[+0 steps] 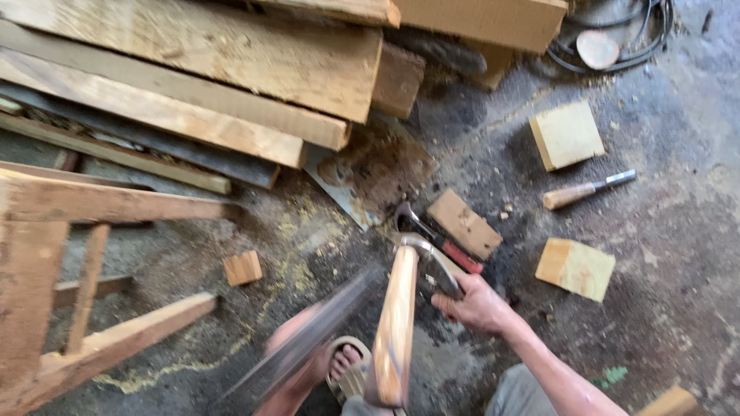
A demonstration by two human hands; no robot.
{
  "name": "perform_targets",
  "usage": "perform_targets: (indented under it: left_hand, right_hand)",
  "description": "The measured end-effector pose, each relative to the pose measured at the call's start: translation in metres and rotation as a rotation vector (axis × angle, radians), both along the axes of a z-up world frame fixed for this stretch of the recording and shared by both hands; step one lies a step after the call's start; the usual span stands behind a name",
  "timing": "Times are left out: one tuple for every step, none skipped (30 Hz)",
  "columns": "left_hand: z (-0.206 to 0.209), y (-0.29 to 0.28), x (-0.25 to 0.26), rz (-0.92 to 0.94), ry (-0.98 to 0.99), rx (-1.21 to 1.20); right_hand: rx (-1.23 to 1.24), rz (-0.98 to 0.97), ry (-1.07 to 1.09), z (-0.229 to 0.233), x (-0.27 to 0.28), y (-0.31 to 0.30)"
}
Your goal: The person shapes a wooden piece by holding it with pliers and hitting it with a hammer. They also use a hammer and a chisel to refine the wood while sitting on the floor.
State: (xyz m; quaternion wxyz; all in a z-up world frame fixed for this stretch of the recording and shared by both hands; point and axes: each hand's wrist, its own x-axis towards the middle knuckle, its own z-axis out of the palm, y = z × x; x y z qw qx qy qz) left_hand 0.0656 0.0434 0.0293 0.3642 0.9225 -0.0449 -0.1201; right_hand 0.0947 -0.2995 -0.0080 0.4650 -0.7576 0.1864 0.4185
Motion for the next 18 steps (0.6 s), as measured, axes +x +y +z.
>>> perform_targets:
  left_hand:
    - [-0.018, -0.004, 0.008, -0.003, -0.015, -0.002]
    - [-0.038, -0.008, 0.017, -0.099, -0.19, -0.099]
    - [-0.061, -0.017, 0.017, -0.193, -0.341, -0.207]
    - [-0.065, -0.017, 0.01, -0.192, -0.334, -0.218]
    - [-0.064, -0.01, -0.002, -0.088, -0.365, -0.219]
    - [-0.063, -0.005, -0.012, 0.017, -0.396, -0.219]
    - [-0.075, 0.007, -0.023, -0.001, -0.381, -0.222]
    - [-0.086, 0.018, -0.034, 0.079, -0.371, -0.155]
    - [-0.098, 0.023, -0.042, 0.174, -0.378, -0.091]
    - [-0.102, 0.021, -0.036, 0.17, -0.38, -0.097]
    - [-0.104, 0.022, -0.036, 0.212, -0.384, -0.102]
    - [-0.107, 0.025, -0.036, 0.253, -0.388, -0.108]
    - [-0.109, 0.026, -0.037, 0.258, -0.385, -0.103]
    - [-0.112, 0.027, -0.038, 0.315, -0.303, -0.085]
    - [-0.115, 0.027, -0.039, 0.365, -0.217, -0.07]
    - [-0.118, 0.027, -0.042, 0.364, -0.212, -0.069]
    - [-0.12, 0.028, -0.043, 0.398, -0.174, -0.083]
    - [-0.123, 0.029, -0.045, 0.433, -0.137, -0.097]
  right_hand:
    - [-0.002, -0.003, -0.015, -0.001, 0.002, 0.003]
    - [0.078, -0.103, -0.011, -0.004, 0.004, 0.007]
    - [0.149, -0.203, 0.015, -0.007, -0.002, 0.005]
    - [0.139, -0.205, 0.022, -0.024, -0.013, -0.01]
    - [0.069, -0.286, -0.008, -0.043, -0.021, -0.019]
    - [-0.002, -0.366, -0.038, -0.062, -0.029, -0.03]
    - [-0.005, -0.385, -0.025, -0.036, -0.022, -0.019]
    - [-0.112, -0.271, 0.011, -0.008, -0.014, -0.009]
    - [-0.22, -0.142, 0.031, 0.021, 0.002, -0.005]
    - [-0.225, -0.147, 0.029, 0.009, -0.006, -0.013]
    - [-0.275, -0.021, -0.293, -0.005, -0.015, -0.017]
    - [-0.321, 0.099, -0.617, -0.019, -0.024, -0.019]
    - [-0.315, 0.105, -0.615, -0.023, -0.026, -0.02]
    - [-0.361, 0.194, -0.788, -0.027, -0.027, -0.02]
    - [-0.41, 0.279, -0.958, -0.031, -0.031, -0.022]
    - [-0.409, 0.279, -0.952, -0.026, -0.03, -0.021]
    - [-0.417, 0.332, -0.985, -0.021, -0.028, -0.02]
    - [-0.425, 0.385, -1.019, -0.016, -0.025, -0.018]
